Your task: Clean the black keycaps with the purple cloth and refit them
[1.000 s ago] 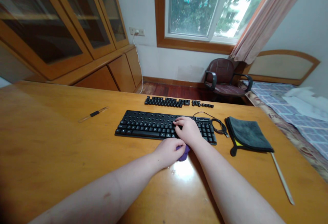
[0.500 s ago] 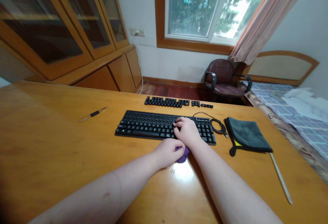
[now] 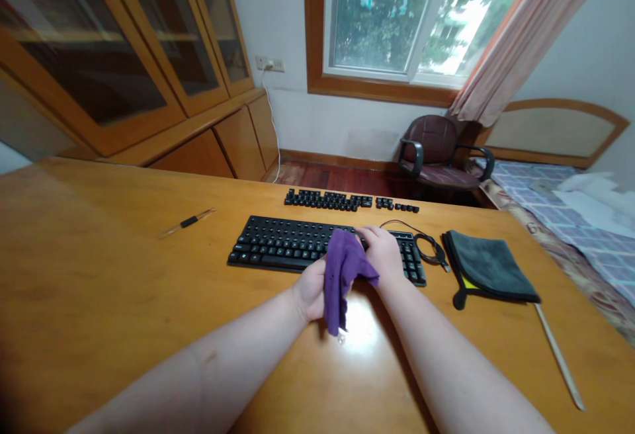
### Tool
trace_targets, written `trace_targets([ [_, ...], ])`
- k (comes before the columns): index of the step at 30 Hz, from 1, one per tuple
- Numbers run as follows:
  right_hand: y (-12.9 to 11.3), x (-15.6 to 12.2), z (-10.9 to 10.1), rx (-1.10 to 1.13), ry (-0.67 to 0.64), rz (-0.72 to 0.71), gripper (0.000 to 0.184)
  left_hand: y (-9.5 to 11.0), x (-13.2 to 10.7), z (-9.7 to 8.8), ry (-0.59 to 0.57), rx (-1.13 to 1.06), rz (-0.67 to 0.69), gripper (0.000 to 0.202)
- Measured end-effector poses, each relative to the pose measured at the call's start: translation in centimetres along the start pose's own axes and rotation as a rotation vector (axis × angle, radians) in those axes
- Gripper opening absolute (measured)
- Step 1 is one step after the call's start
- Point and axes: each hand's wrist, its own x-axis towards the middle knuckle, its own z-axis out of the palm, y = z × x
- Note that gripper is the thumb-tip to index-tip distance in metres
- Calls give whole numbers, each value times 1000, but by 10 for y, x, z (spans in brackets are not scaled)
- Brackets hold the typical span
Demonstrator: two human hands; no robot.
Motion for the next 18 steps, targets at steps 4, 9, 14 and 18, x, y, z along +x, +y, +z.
trace_targets([
  [4,-3,3,-8,-84,105,129,27,7,2,1,15,-131,79,32],
  [9,8,34,-2,-208,-38,199,32,11,8,-2,90,-216,168,26],
  [14,18,71,20,-297,-175,179,39,8,12,-5,39,-226,240,29],
  [18,20,80,33,-314,-247,186,40,7,14,-6,-10,-236,257,31],
])
